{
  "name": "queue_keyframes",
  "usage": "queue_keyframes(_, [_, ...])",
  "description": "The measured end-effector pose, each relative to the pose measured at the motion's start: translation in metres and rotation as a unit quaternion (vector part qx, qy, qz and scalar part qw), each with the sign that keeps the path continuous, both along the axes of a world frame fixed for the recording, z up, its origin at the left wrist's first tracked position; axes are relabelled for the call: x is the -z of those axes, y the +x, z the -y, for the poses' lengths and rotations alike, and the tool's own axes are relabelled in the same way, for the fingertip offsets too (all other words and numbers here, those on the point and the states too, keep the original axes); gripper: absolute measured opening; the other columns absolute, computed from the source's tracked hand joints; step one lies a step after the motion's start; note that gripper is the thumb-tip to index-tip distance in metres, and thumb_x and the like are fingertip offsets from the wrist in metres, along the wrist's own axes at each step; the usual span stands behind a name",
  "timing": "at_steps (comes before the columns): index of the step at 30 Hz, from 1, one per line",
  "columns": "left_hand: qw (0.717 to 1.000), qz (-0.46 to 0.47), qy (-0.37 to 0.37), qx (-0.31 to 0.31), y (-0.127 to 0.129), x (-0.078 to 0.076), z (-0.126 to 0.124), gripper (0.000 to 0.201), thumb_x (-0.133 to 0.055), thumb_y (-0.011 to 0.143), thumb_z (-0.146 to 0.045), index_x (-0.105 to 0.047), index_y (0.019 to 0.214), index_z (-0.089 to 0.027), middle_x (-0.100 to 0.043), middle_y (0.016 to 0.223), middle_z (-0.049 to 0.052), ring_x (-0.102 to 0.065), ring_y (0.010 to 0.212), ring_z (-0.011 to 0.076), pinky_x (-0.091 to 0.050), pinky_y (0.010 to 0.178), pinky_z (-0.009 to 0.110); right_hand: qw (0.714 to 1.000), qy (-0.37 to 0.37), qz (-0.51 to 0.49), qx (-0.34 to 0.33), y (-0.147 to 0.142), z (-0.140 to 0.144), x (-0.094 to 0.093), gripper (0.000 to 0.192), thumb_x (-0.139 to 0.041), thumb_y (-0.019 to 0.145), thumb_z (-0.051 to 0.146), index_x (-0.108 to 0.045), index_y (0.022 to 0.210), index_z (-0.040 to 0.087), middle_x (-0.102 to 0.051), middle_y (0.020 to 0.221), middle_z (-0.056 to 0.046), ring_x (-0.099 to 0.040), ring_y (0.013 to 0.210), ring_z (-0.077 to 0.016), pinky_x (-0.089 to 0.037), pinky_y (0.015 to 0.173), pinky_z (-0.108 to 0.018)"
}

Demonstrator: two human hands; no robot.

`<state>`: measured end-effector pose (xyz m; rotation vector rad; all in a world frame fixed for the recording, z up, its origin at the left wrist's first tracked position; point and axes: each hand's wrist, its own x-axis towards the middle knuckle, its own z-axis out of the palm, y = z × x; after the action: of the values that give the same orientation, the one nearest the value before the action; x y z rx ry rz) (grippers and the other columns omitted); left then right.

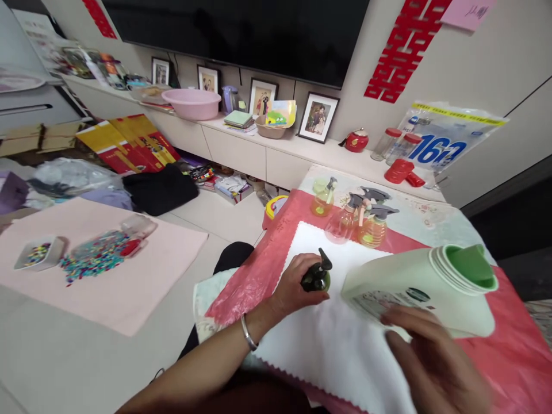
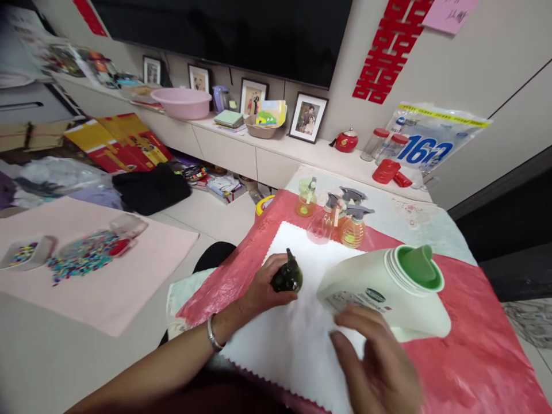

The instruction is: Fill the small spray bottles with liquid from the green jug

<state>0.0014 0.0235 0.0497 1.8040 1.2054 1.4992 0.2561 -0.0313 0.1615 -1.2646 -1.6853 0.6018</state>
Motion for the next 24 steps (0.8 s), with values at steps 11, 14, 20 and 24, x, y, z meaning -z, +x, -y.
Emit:
queue_keyframes(11, [0.998,0.001,0.066,-0.026,0.007,0.02,0.004,0.085,-0.082,0.072,-0.043,-0.039,0.143,-0.022,-0.055,0.135,0.017,-0.053,0.13,0.035,-0.045,0.11,0.058,0.998,-0.043,-0.031,0.036,-0.124,-0.05,0.059,0.077,-0.074,0.078,0.057,-0.053,0.141,0.017,-0.059,0.119,-0.01,-0.06,0.103,-0.0241,-0.052,0.095,-0.042])
queue_keyframes(14, [0.999,-0.003,0.034,-0.027,0.007,0.021,0.005,0.085,-0.083,0.069,-0.042,-0.041,0.141,-0.022,-0.055,0.136,0.017,-0.053,0.129,0.0362,-0.045,0.109,0.059,0.995,-0.067,-0.031,0.069,-0.132,-0.052,0.054,0.082,-0.074,0.074,0.058,-0.053,0.141,0.016,-0.061,0.116,-0.01,-0.061,0.1,-0.0247,-0.051,0.095,-0.041])
queue_keyframes(20, [0.999,-0.003,0.041,-0.026,0.007,0.014,0.004,0.081,-0.083,0.066,-0.036,-0.044,0.136,-0.023,-0.057,0.131,0.015,-0.055,0.125,0.0351,-0.048,0.106,0.056,0.992,-0.097,-0.067,0.044,-0.123,-0.052,0.06,0.081,-0.075,0.076,0.054,-0.051,0.145,0.02,-0.062,0.119,-0.01,-0.061,0.113,-0.0286,-0.048,0.103,-0.047])
queue_keyframes(24, [0.999,0.006,0.032,-0.016,0.007,0.012,0.004,0.08,-0.083,0.068,-0.04,-0.045,0.137,-0.024,-0.058,0.13,0.013,-0.055,0.126,0.0348,-0.046,0.109,0.055,0.984,-0.114,-0.108,-0.087,-0.113,-0.051,0.065,0.07,-0.063,0.092,0.048,-0.04,0.153,0.023,-0.051,0.14,-0.01,-0.051,0.132,-0.0258,-0.044,0.112,-0.044])
